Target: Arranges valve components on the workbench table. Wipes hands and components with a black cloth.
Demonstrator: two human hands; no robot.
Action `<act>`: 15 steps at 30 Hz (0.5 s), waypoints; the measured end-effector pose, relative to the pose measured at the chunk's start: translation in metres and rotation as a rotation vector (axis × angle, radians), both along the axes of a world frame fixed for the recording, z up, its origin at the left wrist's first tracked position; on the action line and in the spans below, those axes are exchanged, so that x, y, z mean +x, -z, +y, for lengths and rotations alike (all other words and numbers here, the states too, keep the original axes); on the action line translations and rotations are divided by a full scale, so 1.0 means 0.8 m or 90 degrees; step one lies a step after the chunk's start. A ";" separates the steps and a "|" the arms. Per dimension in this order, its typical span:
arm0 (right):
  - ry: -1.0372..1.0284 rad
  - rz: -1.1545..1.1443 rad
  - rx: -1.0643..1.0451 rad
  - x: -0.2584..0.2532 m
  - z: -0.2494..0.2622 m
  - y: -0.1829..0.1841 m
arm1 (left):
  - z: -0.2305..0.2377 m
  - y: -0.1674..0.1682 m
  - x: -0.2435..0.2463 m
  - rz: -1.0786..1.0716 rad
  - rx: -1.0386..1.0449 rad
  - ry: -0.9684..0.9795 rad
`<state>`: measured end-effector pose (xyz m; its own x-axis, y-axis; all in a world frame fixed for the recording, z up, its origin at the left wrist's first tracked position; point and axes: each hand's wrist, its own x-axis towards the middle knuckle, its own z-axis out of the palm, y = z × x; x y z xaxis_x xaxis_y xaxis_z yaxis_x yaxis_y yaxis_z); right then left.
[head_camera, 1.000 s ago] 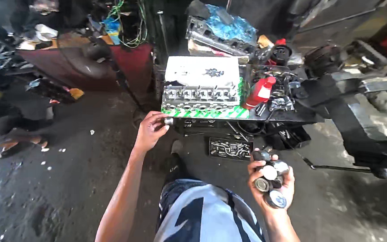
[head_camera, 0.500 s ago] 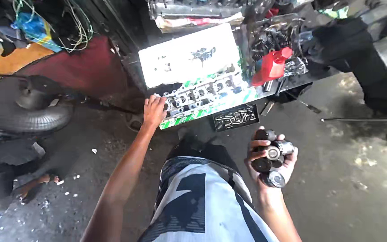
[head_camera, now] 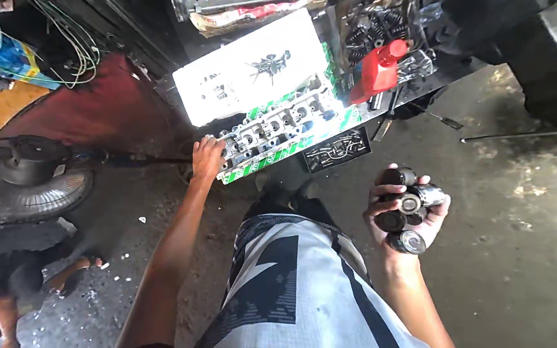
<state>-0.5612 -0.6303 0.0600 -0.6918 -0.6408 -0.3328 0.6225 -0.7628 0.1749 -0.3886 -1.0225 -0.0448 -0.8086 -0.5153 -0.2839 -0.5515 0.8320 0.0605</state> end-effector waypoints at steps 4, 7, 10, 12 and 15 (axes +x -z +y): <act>0.026 -0.011 0.019 -0.006 0.008 0.004 | -0.003 0.003 0.001 -0.006 -0.009 0.004; 0.030 -0.009 0.003 -0.007 0.010 0.004 | -0.009 0.004 0.002 0.000 -0.010 0.023; 0.032 -0.005 -0.008 -0.006 0.012 0.004 | -0.010 -0.004 0.001 -0.004 0.017 0.028; 0.036 -0.010 0.001 -0.004 0.012 0.007 | -0.010 -0.003 0.001 -0.008 0.007 0.041; 0.039 -0.016 0.006 -0.001 0.013 0.010 | -0.010 -0.001 0.001 -0.018 -0.013 0.069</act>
